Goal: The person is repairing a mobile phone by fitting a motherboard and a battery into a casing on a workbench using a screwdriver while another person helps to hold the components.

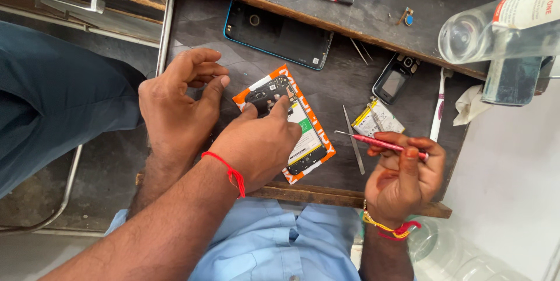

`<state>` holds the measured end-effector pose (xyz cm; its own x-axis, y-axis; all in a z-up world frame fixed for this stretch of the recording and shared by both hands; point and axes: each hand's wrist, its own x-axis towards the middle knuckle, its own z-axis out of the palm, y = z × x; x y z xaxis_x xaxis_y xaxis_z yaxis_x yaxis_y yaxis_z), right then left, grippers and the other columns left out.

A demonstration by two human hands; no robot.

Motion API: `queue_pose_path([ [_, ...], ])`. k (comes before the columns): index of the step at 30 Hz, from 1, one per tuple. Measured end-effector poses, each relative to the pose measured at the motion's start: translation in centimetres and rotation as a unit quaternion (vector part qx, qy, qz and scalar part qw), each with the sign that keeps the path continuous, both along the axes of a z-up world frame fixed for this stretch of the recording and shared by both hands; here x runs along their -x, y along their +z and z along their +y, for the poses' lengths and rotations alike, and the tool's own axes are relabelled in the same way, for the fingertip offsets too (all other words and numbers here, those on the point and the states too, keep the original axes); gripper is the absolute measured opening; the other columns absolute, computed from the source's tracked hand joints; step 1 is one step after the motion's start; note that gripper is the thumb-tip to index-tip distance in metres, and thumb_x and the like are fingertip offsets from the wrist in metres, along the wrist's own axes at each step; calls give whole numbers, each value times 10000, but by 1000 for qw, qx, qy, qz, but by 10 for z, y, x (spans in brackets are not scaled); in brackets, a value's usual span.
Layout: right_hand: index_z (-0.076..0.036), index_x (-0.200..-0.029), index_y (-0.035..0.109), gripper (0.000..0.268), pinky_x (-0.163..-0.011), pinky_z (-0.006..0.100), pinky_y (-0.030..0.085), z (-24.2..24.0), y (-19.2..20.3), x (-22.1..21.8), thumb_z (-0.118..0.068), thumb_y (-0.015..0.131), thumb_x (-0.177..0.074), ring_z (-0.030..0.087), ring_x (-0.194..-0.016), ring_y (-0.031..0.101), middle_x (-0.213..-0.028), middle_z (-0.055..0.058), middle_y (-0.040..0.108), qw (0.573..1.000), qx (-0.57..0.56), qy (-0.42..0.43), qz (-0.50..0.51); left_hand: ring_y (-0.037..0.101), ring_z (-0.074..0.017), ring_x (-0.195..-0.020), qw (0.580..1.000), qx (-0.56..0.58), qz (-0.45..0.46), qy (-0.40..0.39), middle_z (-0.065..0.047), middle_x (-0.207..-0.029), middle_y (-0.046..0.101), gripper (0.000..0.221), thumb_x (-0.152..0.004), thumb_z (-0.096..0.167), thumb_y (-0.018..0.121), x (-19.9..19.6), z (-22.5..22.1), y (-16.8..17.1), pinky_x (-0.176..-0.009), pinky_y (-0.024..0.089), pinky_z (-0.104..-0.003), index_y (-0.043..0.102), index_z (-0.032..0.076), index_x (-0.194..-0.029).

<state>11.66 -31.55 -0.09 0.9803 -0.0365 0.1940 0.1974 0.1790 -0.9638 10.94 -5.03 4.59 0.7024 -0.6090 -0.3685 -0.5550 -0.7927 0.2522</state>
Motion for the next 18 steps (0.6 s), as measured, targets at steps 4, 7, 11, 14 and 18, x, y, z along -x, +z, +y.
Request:
queue_pose_path([
  [4,7,-1230,509,186,-835,387,551,10,9,-2,-118,613,-1140,288,-864,670,-1045,283,692,996,-57,34,57,359,-520,-1421,998,-33,24,-39,-141,-1167,584,249,-930,182,631,-2,0,-1,-814,609,-448,759,21,-1071],
  [7,4,-1234,514,186,-824,389,549,18,16,-4,-126,614,-1146,295,-914,680,-1002,245,677,996,-60,44,48,398,-543,-1373,998,-39,-13,-55,-125,-1128,593,260,-927,197,621,-2,0,-4,-844,587,-430,761,8,-1039],
  [11,0,-1226,514,173,-817,387,543,16,18,-2,-126,609,-1154,283,-926,677,-965,232,679,997,-46,40,39,427,-456,-1348,998,17,-62,21,-108,-1085,604,265,-889,209,631,2,0,-11,-884,554,-468,756,-3,-988],
  [14,-3,-1237,525,187,-796,430,552,7,13,6,-117,606,-1113,310,-916,698,-745,156,627,995,-66,24,70,413,-477,-1359,994,20,-87,58,-105,-1058,613,261,-866,202,636,1,1,-12,-949,522,-509,746,-5,-980],
  [18,4,-1237,518,171,-780,425,562,-4,1,33,-108,590,-1129,318,-990,704,-950,223,661,992,-65,37,101,392,-501,-1413,989,33,-70,127,-96,-1090,617,201,-836,164,643,-2,-3,-14,-969,509,-542,746,28,-943],
])
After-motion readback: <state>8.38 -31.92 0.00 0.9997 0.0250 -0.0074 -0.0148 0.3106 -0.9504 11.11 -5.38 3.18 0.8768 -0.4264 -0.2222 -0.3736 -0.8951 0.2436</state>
